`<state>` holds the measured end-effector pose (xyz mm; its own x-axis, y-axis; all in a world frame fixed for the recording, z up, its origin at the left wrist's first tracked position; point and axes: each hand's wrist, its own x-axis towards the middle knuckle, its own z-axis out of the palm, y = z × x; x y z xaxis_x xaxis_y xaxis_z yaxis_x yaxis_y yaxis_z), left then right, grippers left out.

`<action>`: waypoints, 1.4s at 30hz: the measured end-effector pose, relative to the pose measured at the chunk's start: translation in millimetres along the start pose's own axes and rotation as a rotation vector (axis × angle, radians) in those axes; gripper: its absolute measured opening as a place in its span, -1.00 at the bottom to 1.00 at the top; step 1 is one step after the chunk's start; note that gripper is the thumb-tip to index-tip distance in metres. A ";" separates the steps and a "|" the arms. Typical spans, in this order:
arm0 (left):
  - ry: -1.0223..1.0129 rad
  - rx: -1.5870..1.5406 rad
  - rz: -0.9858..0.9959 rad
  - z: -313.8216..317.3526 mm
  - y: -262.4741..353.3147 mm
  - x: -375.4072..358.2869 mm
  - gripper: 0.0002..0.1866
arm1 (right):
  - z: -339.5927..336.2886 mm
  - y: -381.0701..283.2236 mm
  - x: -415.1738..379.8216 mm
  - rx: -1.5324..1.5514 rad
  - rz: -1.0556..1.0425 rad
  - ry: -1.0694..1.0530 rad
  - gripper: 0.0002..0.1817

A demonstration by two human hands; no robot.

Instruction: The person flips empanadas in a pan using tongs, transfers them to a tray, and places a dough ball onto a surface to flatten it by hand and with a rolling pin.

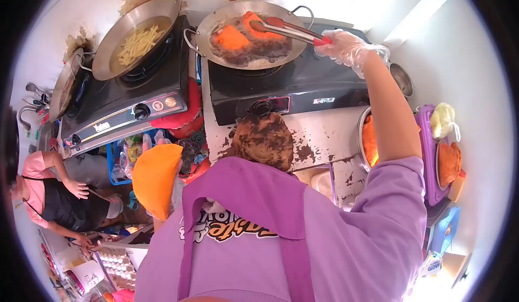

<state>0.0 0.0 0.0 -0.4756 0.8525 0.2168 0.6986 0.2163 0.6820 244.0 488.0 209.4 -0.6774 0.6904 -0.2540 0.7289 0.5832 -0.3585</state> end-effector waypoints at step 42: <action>0.104 -1.836 -0.102 -22.9 51.8 -6.8 -0.16 | 32.3 -95.3 -64.8 -0.334 -0.143 0.166 -0.41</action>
<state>27.2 -5.5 49.8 -0.5505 0.8263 0.1189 -0.6915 -0.5311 0.4897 215.3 373.8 231.0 -0.7688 0.6363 -0.0643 0.6394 0.7664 -0.0609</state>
